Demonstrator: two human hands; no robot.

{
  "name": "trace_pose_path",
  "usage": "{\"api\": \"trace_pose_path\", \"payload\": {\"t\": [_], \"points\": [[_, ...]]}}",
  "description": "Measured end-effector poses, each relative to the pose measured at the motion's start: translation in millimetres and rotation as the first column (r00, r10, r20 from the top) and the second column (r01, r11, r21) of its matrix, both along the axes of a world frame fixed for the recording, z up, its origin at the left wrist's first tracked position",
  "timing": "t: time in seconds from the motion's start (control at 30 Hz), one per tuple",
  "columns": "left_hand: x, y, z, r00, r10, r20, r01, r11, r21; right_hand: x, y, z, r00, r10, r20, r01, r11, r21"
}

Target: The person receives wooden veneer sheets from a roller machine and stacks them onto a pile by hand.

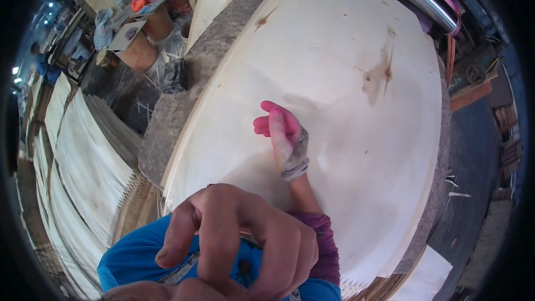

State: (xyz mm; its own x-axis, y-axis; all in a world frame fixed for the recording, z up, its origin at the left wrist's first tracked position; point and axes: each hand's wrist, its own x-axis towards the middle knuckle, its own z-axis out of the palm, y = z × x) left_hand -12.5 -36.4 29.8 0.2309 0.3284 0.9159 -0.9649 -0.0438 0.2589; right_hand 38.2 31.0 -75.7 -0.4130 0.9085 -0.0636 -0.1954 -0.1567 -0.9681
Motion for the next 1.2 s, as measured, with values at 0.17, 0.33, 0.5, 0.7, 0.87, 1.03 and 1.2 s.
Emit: {"api": "trace_pose_path", "payload": {"t": [0.17, 0.33, 0.5, 0.7, 0.87, 1.03, 1.2], "points": [[-2, 3, -2, 0.999, -0.022, 0.031, 0.025, 0.995, -0.093, -6, 1, -4, 1.000, 0.016, 0.010, -0.016, 1.000, -0.018], [0, 2, -2, 0.997, 0.018, 0.075, -0.011, 0.995, -0.098, -3, 1, -1, 0.999, 0.023, 0.032, -0.022, 1.000, -0.021], [1, 2, -2, 0.993, 0.045, 0.108, -0.033, 0.994, -0.109, -2, 1, -1, 1.000, 0.016, 0.023, -0.016, 1.000, -0.002], [-3, 1, 2, 0.991, 0.085, 0.105, -0.068, 0.985, -0.161, -3, 2, -1, 1.000, 0.005, 0.015, -0.005, 1.000, -0.021], [-10, -1, 4, 0.991, 0.130, 0.015, -0.127, 0.983, -0.134, -3, 1, -2, 1.000, -0.006, -0.014, 0.006, 1.000, -0.023], [-2, -1, 2, 0.982, 0.167, -0.086, -0.180, 0.966, -0.184, 1, 2, -2, 0.998, -0.007, -0.057, 0.004, 0.999, -0.049], [4, -28, -11, 0.757, 0.309, -0.576, -0.579, 0.726, -0.371, 4, -2, 12, 0.997, -0.023, -0.079, 0.016, 0.997, -0.078]]}}
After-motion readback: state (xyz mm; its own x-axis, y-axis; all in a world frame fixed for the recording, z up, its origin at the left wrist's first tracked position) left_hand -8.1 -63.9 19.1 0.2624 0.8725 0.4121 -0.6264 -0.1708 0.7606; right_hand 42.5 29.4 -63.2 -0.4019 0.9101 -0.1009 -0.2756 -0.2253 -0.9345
